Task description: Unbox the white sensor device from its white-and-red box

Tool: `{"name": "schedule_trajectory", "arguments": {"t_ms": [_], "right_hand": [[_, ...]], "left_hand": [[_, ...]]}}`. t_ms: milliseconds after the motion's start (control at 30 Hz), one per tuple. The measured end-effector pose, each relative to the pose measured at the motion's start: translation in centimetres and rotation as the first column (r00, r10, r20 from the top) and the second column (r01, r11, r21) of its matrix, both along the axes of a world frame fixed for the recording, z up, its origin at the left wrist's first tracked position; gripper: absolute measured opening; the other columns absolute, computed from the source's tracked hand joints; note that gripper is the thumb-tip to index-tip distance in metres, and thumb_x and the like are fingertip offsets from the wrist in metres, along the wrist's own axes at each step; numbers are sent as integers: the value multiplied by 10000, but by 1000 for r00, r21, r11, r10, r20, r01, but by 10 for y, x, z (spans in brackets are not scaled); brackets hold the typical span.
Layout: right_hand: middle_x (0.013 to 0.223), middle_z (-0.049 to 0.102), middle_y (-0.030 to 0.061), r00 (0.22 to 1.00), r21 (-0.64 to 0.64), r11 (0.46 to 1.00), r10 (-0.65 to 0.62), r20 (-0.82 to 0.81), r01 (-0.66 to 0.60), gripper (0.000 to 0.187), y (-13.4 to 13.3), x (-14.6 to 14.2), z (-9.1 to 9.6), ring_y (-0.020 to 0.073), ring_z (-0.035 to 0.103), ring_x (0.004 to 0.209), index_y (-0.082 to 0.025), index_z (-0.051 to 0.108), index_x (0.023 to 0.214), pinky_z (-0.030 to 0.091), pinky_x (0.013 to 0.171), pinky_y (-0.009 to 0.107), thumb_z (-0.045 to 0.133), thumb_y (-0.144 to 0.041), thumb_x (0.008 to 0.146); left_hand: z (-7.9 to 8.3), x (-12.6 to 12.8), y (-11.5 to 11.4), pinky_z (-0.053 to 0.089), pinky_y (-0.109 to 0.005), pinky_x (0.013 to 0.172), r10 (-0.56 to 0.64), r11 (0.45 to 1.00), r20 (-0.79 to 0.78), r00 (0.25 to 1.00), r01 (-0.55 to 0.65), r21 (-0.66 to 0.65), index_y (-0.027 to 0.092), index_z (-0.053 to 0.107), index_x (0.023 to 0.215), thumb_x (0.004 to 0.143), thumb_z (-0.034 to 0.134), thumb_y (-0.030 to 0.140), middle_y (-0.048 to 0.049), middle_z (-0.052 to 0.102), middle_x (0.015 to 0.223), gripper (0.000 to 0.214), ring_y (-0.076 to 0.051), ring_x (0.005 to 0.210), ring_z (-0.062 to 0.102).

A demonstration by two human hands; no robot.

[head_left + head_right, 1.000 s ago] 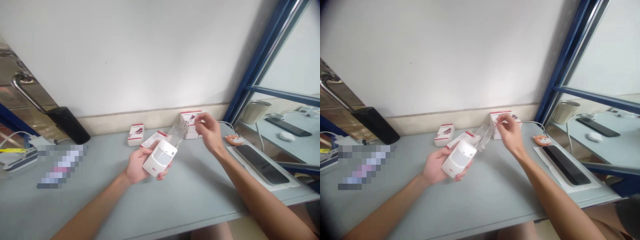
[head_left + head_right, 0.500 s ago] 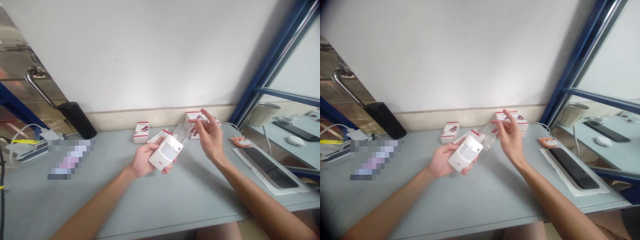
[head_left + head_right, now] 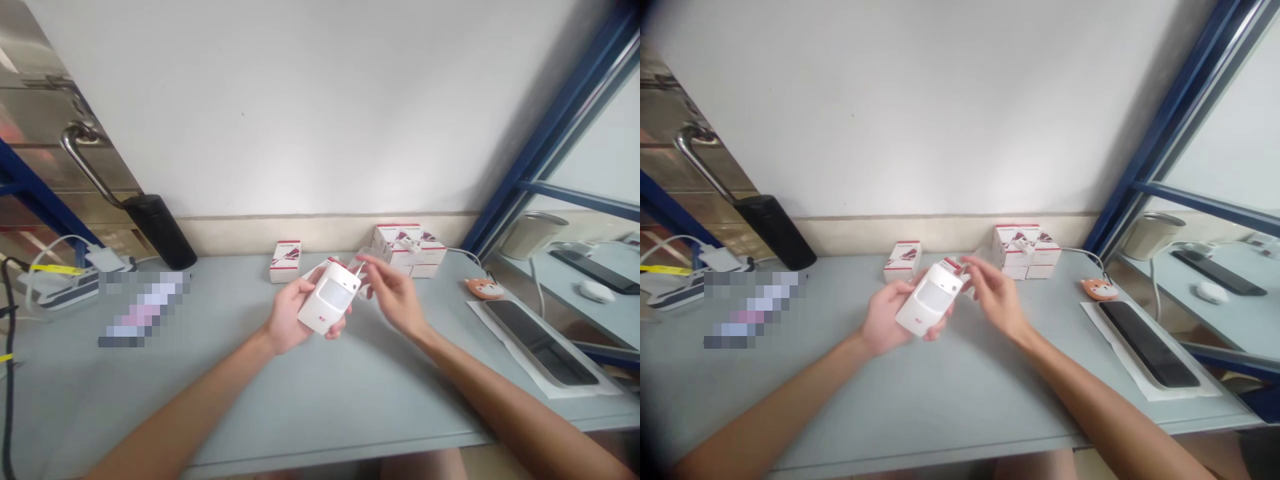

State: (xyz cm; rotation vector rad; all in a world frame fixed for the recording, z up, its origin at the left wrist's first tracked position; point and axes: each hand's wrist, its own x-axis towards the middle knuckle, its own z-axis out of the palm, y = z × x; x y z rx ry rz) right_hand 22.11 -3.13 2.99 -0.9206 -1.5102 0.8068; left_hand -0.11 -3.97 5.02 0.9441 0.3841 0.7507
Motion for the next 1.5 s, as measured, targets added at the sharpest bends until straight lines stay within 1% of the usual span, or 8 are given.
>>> {"name": "schedule_trajectory", "arguments": {"t_ms": [100, 200, 300, 400, 600, 1167, 1367, 1500], "right_hand": [[1118, 775, 51, 978, 45, 998, 30, 208, -41, 401, -1, -4, -7, 208, 723, 908, -308, 665, 1400, 590, 766, 355, 481, -469, 1082], [1266, 726, 89, 858, 196, 972, -210, 468, 130, 475, 7, 4, -11, 258, 704, 1027, -297, 580, 1481, 576, 873, 419, 582, -431, 1026], [1164, 729, 99, 626, 289, 937, -347, 699, 196, 348, 16, 12, -17, 299, 682, 1082, -260, 688, 1292, 544, 905, 444, 671, -386, 968], [1036, 741, 75, 560, 279, 933, -360, 747, 228, 145, 18, 13, -21, 267, 684, 981, -245, 741, 1018, 513, 852, 406, 608, -297, 997], [882, 735, 39, 758, 200, 937, -348, 552, 285, 240, 12, 7, -12, 207, 636, 740, -259, 749, 962, 443, 655, 334, 555, -383, 1031], [856, 718, 34, 920, 114, 942, -332, 209, 315, 250, 6, 10, 8, 195, 604, 726, -251, 701, 1021, 461, 683, 337, 574, -466, 1019], [716, 477, -18, 914, -117, 992, -10, -406, -41, 276, 19, 42, 40, 143, 429, 587, -250, 572, 794, 407, 534, 280, 656, -470, 940], [670, 355, -26, 853, -152, 976, 54, -519, -155, 242, 21, 56, 51, 144, 286, 534, -264, 450, 707, 351, 471, 286, 637, -341, 840]], "left_hand": [[-2, 3, 1, 458, -376, 613, 92, 995, -3, 996, -92, -31, 211, 508, 1362, 917, 430, 352, -130, 713, 941, 474, -263, 621, 654], [-1, 5, 2, 479, -371, 608, 229, 973, -27, 973, -229, -25, 184, 544, 1259, 895, 457, 336, -126, 713, 909, 404, -248, 603, 643], [1, 5, 2, 485, -350, 574, 282, 959, -142, 949, -282, 17, 192, 536, 1227, 895, 473, 332, -104, 711, 860, 366, -240, 582, 640], [2, 5, 1, 478, -326, 545, 169, 985, -308, 936, -173, 12, 200, 519, 1280, 922, 476, 340, -103, 718, 850, 386, -238, 581, 650], [-5, 10, -1, 473, -312, 567, 39, 999, -376, 926, -44, -6, 230, 470, 1397, 965, 460, 369, -106, 725, 909, 454, -226, 607, 672], [-4, 4, 6, 481, -374, 616, 137, 991, -167, 976, -137, 10, 171, 539, 1305, 907, 417, 321, -140, 729, 936, 443, -263, 636, 662], [-3, -4, 11, 466, -386, 610, 62, 998, -121, 991, -63, -9, 163, 569, 1291, 904, 410, 336, -154, 730, 957, 452, -253, 602, 636], [-6, -4, 11, 447, -379, 610, -102, 994, -132, 986, 96, -50, 188, 585, 1298, 909, 399, 374, -160, 740, 956, 469, -258, 605, 643]]}}
